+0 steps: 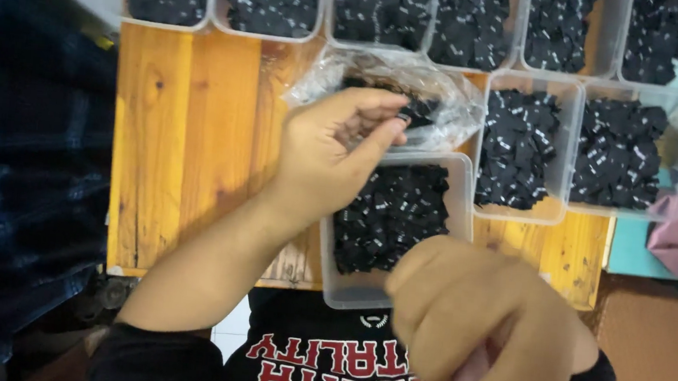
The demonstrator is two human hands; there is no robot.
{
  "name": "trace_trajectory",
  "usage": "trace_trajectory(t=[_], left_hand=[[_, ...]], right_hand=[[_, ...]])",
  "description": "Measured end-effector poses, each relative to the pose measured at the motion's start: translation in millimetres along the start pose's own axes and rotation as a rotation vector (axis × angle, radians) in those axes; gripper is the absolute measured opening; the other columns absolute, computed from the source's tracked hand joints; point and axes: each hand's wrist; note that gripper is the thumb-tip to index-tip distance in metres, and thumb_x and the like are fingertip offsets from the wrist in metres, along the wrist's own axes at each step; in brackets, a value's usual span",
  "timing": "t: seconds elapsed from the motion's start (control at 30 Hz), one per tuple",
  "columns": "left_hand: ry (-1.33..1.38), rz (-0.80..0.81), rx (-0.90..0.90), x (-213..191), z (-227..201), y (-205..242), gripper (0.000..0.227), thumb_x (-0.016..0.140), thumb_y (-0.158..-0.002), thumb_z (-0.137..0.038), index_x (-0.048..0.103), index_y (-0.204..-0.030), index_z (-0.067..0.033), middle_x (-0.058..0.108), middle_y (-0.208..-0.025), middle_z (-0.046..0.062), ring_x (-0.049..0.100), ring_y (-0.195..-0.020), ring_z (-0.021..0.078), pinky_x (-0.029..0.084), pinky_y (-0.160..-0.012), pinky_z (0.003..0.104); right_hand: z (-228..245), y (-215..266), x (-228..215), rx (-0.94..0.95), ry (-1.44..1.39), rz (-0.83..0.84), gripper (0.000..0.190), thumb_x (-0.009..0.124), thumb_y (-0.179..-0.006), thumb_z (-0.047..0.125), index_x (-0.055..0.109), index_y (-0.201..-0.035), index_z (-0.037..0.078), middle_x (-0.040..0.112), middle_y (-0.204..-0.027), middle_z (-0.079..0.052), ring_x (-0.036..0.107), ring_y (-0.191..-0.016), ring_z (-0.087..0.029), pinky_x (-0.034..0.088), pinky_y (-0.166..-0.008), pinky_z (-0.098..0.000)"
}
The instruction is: The person repeatedly picks small black fabric pieces from a clear plastic container and folds them by hand. The folded pieces are placed into a small stack held in the right hand. The process continues throughout the clip with no other objects or tools used.
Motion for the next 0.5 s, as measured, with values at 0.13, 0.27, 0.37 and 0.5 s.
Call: trace_trajectory(t=[0.13, 0.27, 0.37, 0.5], left_hand=[[0.030, -0.066, -0.102, 7, 1, 1, 0.016, 0.070, -0.097, 0.003, 0.068, -0.114, 0.0015, 0.075, -0.097, 0.014, 0.076, -0.085, 0.0177, 0.066, -0.081, 0.026], [0.069, -0.092, -0.133, 5, 4, 0, 0.016, 0.070, -0.098, 0.002, 0.068, -0.114, 0.0001, 0.075, -0.097, 0.013, 0.076, -0.086, 0.0173, 0.065, -0.080, 0.025], [0.082, -0.120, -0.162, 4, 3, -4, 0.016, 0.071, -0.096, 0.001, 0.069, -0.112, 0.0004, 0.075, -0.095, 0.013, 0.077, -0.084, 0.0179, 0.066, -0.079, 0.025], [0.103, -0.151, -0.201, -3, 6, -15, 0.017, 0.073, -0.095, -0.001, 0.068, -0.112, -0.0004, 0.074, -0.095, 0.012, 0.078, -0.084, 0.0175, 0.065, -0.076, 0.023]], right_hand=[[4, 8, -8, -0.004, -0.028, -0.036, 0.023, 0.055, -0.108, 0.014, 0.065, -0.091, 0.025, 0.057, -0.064, 0.002, 0.041, -0.043, -0.018, 0.026, -0.047, -0.0360], [0, 4, -12, -0.048, -0.155, -0.008, 0.022, 0.056, -0.107, 0.010, 0.062, -0.089, 0.022, 0.058, -0.064, -0.001, 0.043, -0.043, -0.019, 0.025, -0.046, -0.0374], [-4, -1, -15, -0.083, -0.243, 0.011, 0.022, 0.056, -0.106, 0.008, 0.060, -0.088, 0.020, 0.058, -0.065, -0.003, 0.044, -0.042, -0.021, 0.024, -0.046, -0.0383], [-3, -4, -54, -0.096, -0.041, 0.154, 0.029, 0.054, -0.122, 0.046, 0.068, -0.113, 0.022, 0.062, -0.082, 0.000, 0.050, -0.052, -0.018, 0.031, -0.052, -0.0386]])
Point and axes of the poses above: each hand's wrist, its own y-axis away from the middle knuckle, its own x-axis out of the palm, z = x × y
